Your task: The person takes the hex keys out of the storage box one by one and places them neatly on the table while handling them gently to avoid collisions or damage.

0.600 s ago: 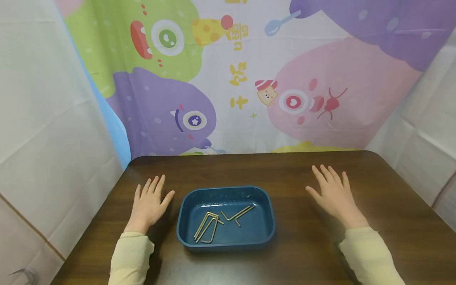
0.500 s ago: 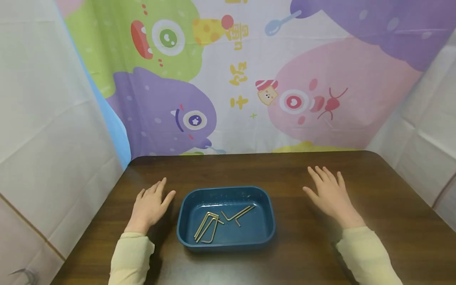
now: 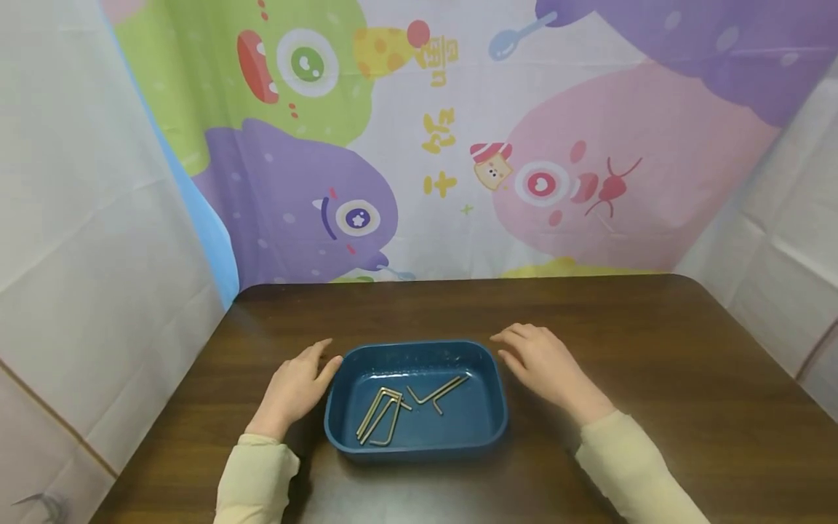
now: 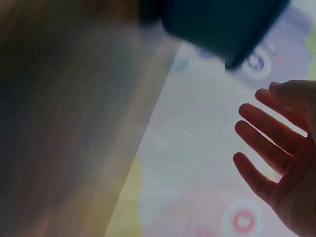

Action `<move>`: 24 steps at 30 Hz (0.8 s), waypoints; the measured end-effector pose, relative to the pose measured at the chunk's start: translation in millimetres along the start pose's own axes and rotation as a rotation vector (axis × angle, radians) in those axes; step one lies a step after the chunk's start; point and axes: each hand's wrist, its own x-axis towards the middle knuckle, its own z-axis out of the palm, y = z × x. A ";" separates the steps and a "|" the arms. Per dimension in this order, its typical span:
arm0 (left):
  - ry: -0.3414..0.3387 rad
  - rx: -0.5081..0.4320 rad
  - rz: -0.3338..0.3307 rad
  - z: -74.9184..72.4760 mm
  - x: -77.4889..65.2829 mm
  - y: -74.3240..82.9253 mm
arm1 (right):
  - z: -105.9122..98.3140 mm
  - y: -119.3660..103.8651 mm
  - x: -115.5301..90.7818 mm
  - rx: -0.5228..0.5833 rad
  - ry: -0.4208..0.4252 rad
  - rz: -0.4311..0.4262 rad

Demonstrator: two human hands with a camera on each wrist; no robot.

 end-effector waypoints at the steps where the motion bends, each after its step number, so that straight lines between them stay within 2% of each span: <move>1: -0.005 -0.016 0.003 0.7 0.1 2.0 | 2.3 -4.8 2.2 -0.003 -0.001 -0.029; 6: -0.051 -0.059 0.004 4.2 0.9 9.9 | 12.3 -27.6 11.0 -0.027 -0.047 -0.140; 12: -0.111 -0.047 -0.011 4.7 2.7 15.4 | 22.1 -48.6 22.0 0.019 -0.153 -0.207; 19: -0.204 -0.090 -0.062 7.0 2.9 17.6 | 33.7 -59.7 26.7 0.023 -0.253 -0.182; 24: -0.230 -0.095 -0.077 8.7 2.2 16.6 | 43.4 -63.0 24.6 0.045 -0.303 -0.155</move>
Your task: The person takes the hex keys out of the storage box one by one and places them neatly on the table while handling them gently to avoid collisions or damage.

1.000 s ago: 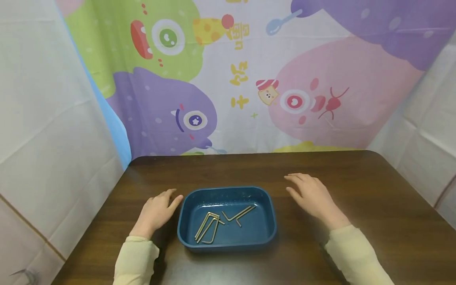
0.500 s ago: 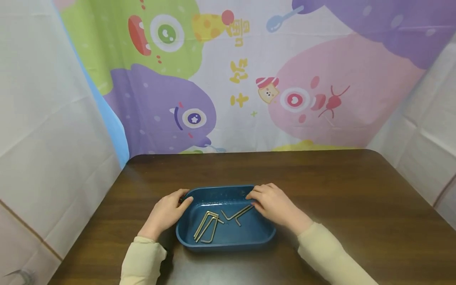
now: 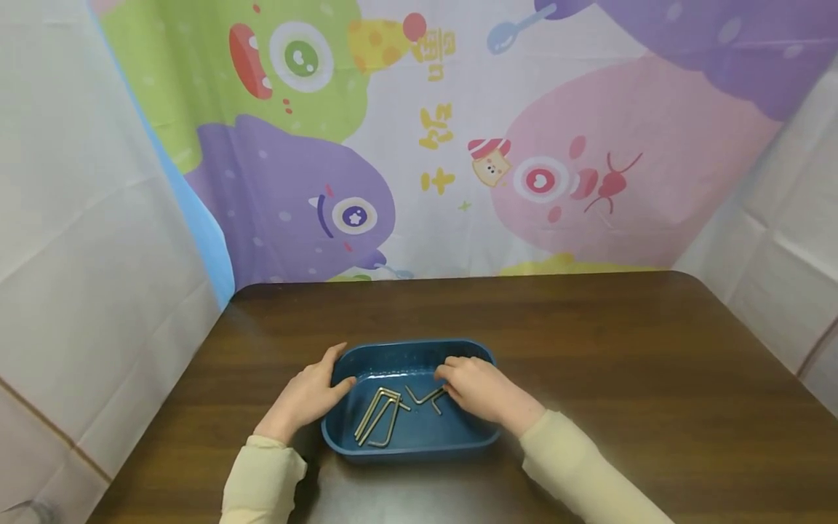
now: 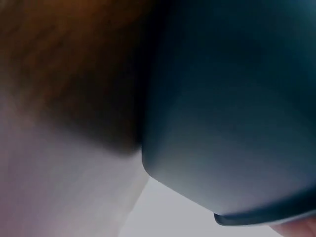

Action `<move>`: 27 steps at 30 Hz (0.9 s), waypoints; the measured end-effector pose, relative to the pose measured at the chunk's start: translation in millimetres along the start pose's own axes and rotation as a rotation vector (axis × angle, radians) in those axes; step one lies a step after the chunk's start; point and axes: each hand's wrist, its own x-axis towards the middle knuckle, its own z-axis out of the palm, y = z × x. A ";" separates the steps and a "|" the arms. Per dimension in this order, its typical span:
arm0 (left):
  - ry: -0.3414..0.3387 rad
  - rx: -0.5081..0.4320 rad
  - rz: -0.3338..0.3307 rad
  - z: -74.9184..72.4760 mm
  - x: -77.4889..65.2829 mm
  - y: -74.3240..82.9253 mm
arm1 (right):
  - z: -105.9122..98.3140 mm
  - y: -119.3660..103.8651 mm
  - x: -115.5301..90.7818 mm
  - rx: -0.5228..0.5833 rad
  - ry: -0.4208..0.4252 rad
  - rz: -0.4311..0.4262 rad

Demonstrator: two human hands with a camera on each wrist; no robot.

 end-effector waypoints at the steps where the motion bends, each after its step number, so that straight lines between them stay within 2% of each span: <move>1: -0.001 0.000 0.001 0.1 0.2 0.0 | 1.8 0.2 0.0 -0.009 0.003 0.000; 9: -0.013 -0.017 0.019 0.6 2.2 -1.2 | 8.2 0.7 -0.5 -0.081 0.024 -0.038; 19: -0.021 -0.004 0.021 0.7 5.5 -1.7 | 9.5 0.3 1.6 -0.123 -0.026 -0.020; 27: -0.025 -0.002 0.023 2.5 5.9 0.5 | 9.6 1.1 1.1 -0.109 -0.076 0.006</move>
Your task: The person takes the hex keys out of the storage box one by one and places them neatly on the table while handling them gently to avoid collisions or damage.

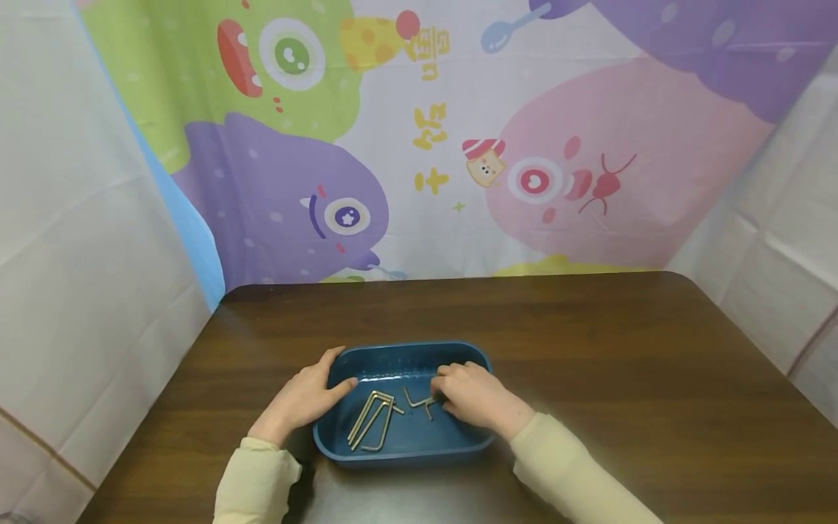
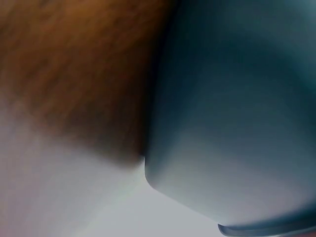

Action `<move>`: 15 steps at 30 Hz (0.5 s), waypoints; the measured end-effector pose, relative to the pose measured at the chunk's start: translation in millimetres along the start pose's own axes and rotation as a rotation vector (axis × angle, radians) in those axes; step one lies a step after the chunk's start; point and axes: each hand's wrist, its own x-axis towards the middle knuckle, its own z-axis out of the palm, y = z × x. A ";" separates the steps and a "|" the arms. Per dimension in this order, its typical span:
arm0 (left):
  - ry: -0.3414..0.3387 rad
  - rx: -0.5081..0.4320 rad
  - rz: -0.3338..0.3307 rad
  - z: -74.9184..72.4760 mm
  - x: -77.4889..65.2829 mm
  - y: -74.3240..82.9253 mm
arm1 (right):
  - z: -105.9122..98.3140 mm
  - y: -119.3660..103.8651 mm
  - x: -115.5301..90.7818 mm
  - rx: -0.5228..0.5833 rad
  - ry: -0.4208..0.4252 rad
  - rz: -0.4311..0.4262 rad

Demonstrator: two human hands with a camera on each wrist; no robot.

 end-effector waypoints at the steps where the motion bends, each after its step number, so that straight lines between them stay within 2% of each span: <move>1: 0.001 0.000 -0.001 0.0 -0.1 0.0 | -0.2 -0.2 0.1 0.004 -0.008 0.002; 8: -0.001 -0.012 -0.007 0.5 -0.1 -0.5 | -2.0 -1.8 -0.5 0.031 -0.036 0.021; 15: 0.001 -0.015 -0.010 1.7 0.8 -1.4 | -1.4 -2.7 -0.4 0.025 -0.026 0.023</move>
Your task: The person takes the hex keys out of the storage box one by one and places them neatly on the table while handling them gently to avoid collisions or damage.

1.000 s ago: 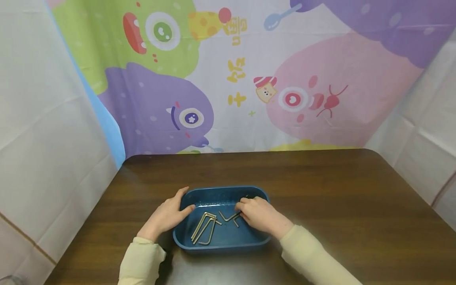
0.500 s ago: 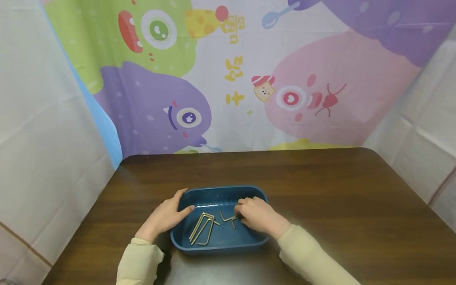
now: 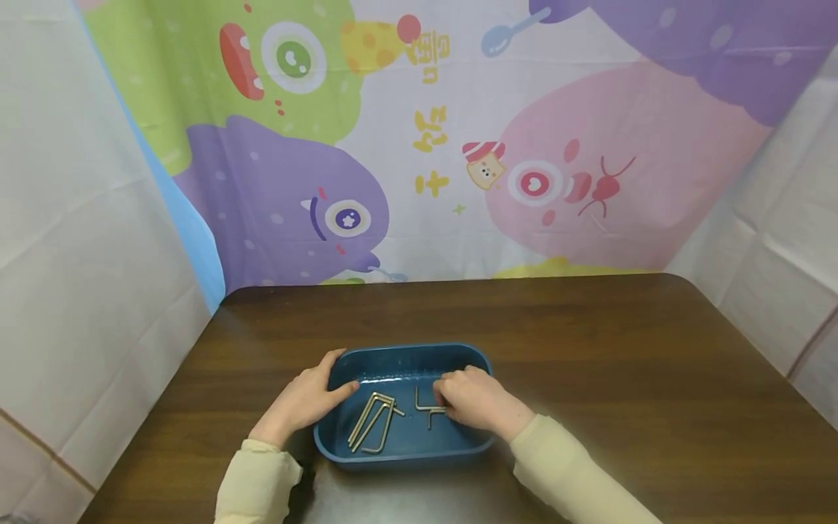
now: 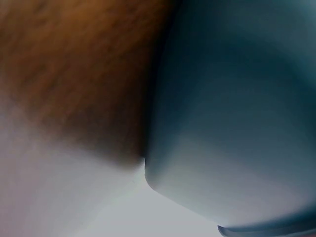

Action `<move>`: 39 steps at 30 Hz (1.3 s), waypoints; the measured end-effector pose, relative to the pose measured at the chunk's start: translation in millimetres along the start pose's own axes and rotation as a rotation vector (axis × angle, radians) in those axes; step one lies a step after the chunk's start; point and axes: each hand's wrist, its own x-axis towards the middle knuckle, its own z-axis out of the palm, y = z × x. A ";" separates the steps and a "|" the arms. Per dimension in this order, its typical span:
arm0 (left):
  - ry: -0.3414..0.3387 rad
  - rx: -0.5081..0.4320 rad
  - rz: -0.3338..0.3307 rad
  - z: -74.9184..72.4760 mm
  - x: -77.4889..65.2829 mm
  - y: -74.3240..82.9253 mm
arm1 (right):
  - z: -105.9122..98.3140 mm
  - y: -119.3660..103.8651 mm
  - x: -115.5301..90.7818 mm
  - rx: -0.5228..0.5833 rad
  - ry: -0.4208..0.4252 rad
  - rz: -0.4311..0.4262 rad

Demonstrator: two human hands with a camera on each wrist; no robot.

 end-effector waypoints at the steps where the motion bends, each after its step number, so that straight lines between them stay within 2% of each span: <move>1: 0.000 -0.002 0.002 0.0 -0.1 0.1 | 0.1 0.0 0.0 -0.004 0.004 -0.003; 16: -0.009 -0.008 -0.003 0.9 -0.3 0.0 | 1.5 -0.2 -1.0 -0.050 0.006 0.004; 28: -0.017 -0.013 -0.006 0.6 -0.1 -1.2 | 0.0 1.7 0.2 -0.005 0.026 -0.024; 39: -0.028 -0.019 -0.003 0.1 -0.8 -1.3 | -2.7 -0.4 0.7 0.044 -0.008 0.022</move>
